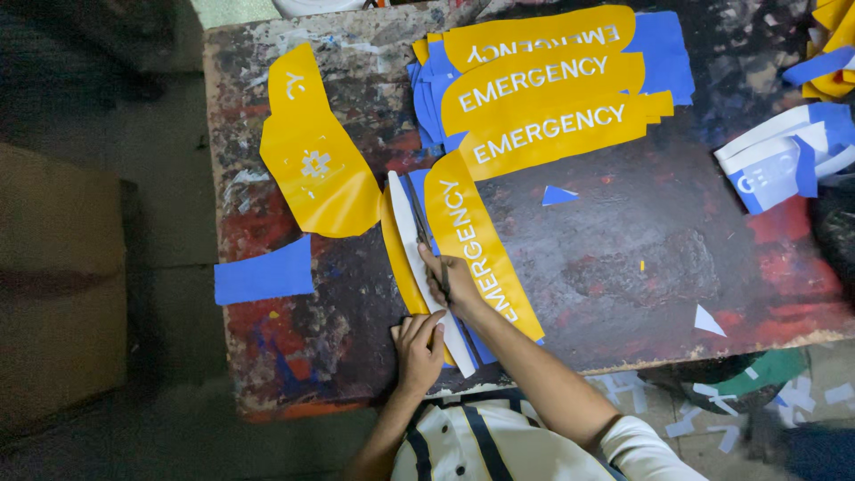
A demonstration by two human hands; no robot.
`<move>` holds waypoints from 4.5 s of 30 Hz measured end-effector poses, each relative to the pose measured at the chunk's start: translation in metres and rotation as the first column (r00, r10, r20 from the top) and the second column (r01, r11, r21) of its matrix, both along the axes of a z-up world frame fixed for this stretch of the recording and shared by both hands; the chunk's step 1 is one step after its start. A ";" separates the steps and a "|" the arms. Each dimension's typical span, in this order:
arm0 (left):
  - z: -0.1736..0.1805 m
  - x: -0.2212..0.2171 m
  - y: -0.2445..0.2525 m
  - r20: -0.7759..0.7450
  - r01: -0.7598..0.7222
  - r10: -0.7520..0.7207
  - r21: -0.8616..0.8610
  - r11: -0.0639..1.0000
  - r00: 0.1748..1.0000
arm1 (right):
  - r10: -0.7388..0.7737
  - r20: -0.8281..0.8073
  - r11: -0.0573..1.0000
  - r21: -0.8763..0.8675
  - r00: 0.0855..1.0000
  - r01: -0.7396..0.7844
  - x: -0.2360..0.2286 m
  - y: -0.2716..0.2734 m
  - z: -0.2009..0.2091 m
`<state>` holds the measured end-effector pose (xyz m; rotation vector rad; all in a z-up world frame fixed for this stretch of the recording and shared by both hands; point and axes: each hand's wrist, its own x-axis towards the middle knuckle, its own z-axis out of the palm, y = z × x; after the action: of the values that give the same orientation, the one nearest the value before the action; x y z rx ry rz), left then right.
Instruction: The person uses shears to cut yellow and blue printed sheets into curved shapes with the word 'EMERGENCY' on them. They trim the edges of each sheet, flip them over, and stack the finished pieces on the table.
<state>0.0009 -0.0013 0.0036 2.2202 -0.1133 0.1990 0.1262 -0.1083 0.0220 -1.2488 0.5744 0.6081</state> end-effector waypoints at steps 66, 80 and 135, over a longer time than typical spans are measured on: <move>-0.014 0.040 -0.109 -0.103 0.148 -0.148 -0.012 0.989 0.984 | -0.100 0.158 0.937 -0.318 0.982 0.146 -0.242 -0.193 -0.001; -0.011 0.050 -0.062 -0.379 0.068 -0.064 -0.001 0.998 0.923 | 0.002 0.035 0.929 -0.370 0.999 0.011 -0.246 -0.167 -0.011; -0.007 0.040 -0.079 -0.046 0.063 -0.062 0.015 0.998 0.997 | -0.297 0.073 0.922 -0.236 0.952 0.306 -0.243 -0.152 -0.007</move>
<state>0.0414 -0.0801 -0.0030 2.2322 -0.1594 0.1137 -0.1166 -0.2606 0.0153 -1.3643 0.8124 0.2595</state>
